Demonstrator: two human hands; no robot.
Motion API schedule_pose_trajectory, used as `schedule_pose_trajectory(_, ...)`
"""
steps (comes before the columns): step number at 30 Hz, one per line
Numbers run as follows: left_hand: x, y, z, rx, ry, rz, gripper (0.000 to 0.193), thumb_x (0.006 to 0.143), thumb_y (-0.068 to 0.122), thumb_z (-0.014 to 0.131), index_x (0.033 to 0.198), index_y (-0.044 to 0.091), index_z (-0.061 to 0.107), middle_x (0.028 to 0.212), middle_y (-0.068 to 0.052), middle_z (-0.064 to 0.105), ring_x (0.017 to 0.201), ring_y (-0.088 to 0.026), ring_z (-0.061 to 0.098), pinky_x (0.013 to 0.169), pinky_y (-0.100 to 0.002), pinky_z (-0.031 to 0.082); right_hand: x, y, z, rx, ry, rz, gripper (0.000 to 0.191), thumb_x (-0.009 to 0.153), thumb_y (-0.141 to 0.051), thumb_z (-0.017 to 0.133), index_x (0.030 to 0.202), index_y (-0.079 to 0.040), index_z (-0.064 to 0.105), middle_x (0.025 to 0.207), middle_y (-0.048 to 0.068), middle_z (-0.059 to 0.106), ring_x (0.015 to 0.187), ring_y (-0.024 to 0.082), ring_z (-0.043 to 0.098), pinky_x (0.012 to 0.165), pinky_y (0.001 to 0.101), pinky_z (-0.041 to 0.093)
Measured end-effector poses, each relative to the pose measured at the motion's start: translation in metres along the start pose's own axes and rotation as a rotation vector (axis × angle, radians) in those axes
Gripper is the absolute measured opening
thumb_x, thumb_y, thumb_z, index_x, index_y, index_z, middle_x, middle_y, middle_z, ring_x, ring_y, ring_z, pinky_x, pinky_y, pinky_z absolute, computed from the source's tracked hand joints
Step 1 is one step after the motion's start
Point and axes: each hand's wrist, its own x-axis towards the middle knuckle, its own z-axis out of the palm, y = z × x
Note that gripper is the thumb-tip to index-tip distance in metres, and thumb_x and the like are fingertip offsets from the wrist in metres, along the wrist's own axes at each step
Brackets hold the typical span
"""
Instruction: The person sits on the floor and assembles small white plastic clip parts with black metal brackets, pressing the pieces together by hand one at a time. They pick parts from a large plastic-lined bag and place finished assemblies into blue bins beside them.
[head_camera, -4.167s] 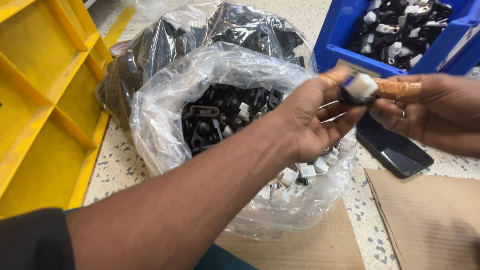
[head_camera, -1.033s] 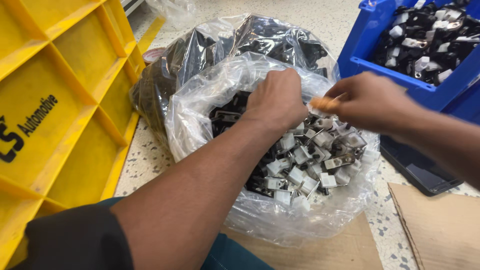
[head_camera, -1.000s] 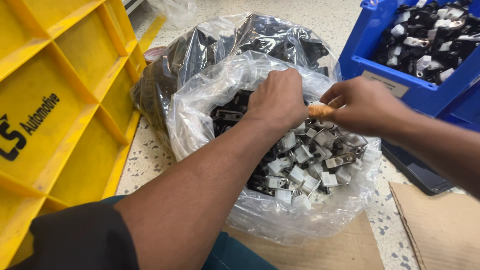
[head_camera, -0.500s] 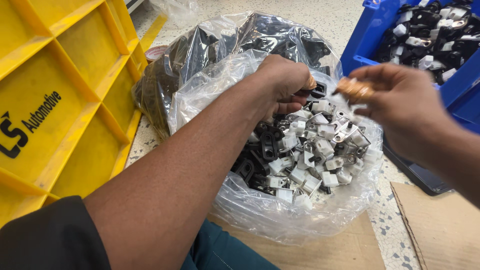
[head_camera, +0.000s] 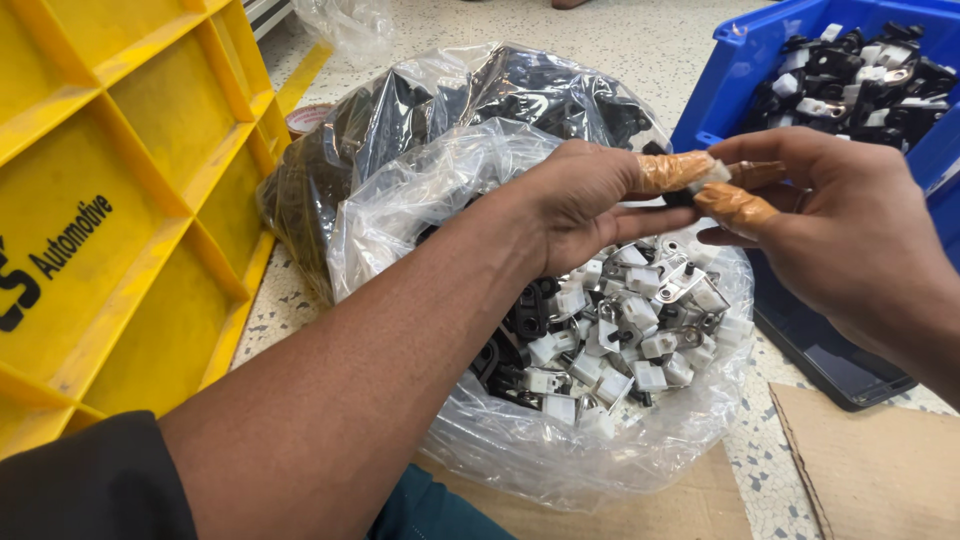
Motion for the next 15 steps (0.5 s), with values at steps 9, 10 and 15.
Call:
schedule_pose_trajectory(9,0.016,-0.027,0.003,-0.123,0.007,0.096,0.035,0.096,-0.002,0.058,0.13,-0.011,0.058,0.119,-0.023,0.065,0.096,-0.021,0.072,0.086,-0.022,0.066,-0.008,-0.001,-0.011,0.401,0.04,0.184,0.031,0.101,0.003,0.051,0.129,0.005,0.063,0.122,0.021,0.07,0.109,0.025,0.075,0.097,0.0345,0.059)
schedule_pose_trajectory(10,0.016,-0.026,0.006,-0.065,0.048,0.126,0.032,0.094,-0.005,0.06,0.126,-0.012,0.061,0.117,-0.023,0.067,0.095,-0.022,0.073,0.085,-0.024,0.066,-0.008,0.001,-0.012,0.404,0.036,0.207,0.03,0.102,0.001,0.052,0.13,0.005,0.063,0.121,0.021,0.071,0.108,0.025,0.075,0.096,0.0355,0.061)
schedule_pose_trajectory(15,0.004,-0.02,0.018,0.992,0.346,0.582,0.024,0.084,-0.001,0.075,0.105,0.008,0.079,0.102,-0.008,0.081,0.088,-0.014,0.08,0.083,-0.027,0.066,0.007,0.018,-0.017,0.621,-0.057,0.448,0.031,0.106,-0.005,0.044,0.133,0.004,0.057,0.122,0.019,0.069,0.11,0.023,0.07,0.091,0.0362,0.058)
